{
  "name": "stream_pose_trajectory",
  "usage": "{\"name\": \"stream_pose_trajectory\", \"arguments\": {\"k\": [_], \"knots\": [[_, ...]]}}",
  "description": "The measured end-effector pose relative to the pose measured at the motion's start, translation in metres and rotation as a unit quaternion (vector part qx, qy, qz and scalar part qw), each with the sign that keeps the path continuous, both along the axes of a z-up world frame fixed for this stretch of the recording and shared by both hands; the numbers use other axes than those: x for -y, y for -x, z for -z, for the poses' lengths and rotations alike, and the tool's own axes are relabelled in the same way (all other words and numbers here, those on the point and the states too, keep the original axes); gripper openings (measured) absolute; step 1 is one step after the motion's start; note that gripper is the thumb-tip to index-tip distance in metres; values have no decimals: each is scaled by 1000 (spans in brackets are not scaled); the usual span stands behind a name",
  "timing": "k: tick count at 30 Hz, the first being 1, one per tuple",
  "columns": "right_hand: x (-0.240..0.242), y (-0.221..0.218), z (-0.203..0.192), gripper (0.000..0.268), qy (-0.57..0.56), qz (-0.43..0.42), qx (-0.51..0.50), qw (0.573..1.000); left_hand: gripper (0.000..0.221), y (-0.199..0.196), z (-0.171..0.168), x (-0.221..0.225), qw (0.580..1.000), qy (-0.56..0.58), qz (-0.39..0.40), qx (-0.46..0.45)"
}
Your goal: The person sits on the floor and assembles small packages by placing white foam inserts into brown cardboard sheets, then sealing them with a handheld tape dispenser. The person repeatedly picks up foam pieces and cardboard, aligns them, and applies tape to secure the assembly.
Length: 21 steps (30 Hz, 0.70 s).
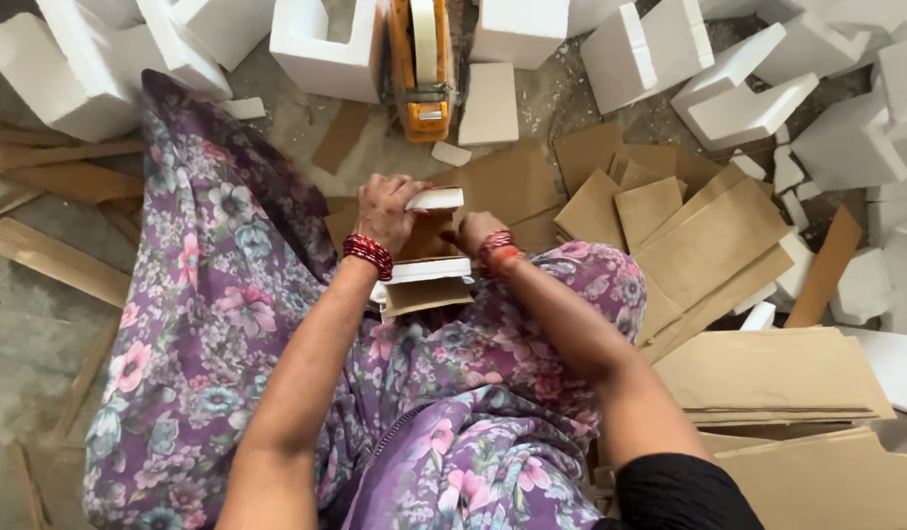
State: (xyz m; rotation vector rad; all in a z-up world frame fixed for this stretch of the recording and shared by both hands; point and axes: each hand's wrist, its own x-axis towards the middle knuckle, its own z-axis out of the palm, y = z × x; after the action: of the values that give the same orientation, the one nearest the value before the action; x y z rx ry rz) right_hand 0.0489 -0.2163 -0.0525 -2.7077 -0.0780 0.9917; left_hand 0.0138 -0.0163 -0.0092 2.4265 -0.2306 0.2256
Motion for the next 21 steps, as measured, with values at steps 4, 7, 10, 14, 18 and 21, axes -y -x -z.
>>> {"name": "stream_pose_trajectory", "arguments": {"k": [4,7,10,14,18,21], "knots": [[27,12,-16,23,-299,-102,-25,949,43,8,14,5,1000,-17,-6,13],[24,3,21,23,-386,-95,-145,906,43,5,8,5,999,-31,-1,18],[14,1,90,32,-468,-20,-173,867,42,11,-1,5,1000,-19,-12,-6],[13,8,162,29,-498,311,-235,774,41,7,-10,6,998,-61,-26,3],[12,12,186,25,-530,410,-280,687,41,7,-5,5,999,9,-33,-15],[11,9,182,24,-561,413,-311,647,42,4,4,9,998,48,-35,-6]]}}
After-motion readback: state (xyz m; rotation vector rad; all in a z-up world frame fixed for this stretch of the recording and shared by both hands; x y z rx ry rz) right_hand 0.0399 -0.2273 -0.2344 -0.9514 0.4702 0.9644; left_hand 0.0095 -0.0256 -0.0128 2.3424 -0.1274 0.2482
